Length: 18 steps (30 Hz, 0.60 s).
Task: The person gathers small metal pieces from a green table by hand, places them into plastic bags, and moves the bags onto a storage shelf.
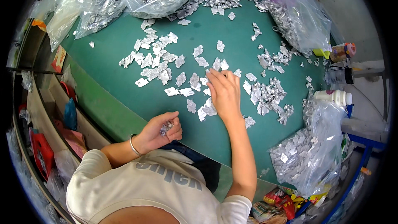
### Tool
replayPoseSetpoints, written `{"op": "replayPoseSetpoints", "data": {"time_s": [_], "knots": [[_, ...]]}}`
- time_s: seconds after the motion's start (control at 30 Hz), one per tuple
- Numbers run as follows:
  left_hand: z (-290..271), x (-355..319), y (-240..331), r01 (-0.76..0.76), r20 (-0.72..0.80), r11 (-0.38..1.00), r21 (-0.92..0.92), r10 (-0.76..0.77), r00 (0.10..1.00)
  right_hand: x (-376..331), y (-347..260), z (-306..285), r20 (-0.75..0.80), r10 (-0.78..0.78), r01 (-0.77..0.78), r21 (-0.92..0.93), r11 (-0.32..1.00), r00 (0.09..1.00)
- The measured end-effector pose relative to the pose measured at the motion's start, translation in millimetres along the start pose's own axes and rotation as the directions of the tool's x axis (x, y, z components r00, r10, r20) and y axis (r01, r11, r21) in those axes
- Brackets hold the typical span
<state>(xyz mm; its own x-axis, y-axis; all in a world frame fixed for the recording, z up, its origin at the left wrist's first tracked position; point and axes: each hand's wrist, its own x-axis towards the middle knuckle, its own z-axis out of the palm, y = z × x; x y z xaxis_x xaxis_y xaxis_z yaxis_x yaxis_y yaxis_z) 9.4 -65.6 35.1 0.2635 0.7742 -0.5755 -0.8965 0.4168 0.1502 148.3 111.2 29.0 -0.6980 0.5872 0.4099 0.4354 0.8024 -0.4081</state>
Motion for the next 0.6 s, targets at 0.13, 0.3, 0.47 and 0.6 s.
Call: {"op": "replayPoseSetpoints", "data": {"time_s": [0.13,0.3,0.47,0.6], "knots": [[-0.3,-4.8,-0.3,-0.041,-0.024,0.999,0.020,0.041,0.999,-10.9,0.6,-6.8,-0.011,-0.062,0.061,-0.073,0.995,0.998],[-3.5,-9.6,0.5,-0.065,-0.007,0.997,0.032,0.065,0.998,-31.8,-16.4,-22.9,0.063,-0.104,0.103,0.014,0.995,0.993],[0.6,-7.2,0.2,-0.163,0.002,0.984,0.065,0.164,0.987,-5.0,-36.3,-9.1,0.211,0.056,-0.080,0.107,0.991,0.976],[1.1,-11.6,2.5,-0.220,-0.128,0.975,-0.002,0.218,0.967,-17.7,-42.9,6.0,0.355,-0.008,0.017,-0.023,1.000,0.935]]}}
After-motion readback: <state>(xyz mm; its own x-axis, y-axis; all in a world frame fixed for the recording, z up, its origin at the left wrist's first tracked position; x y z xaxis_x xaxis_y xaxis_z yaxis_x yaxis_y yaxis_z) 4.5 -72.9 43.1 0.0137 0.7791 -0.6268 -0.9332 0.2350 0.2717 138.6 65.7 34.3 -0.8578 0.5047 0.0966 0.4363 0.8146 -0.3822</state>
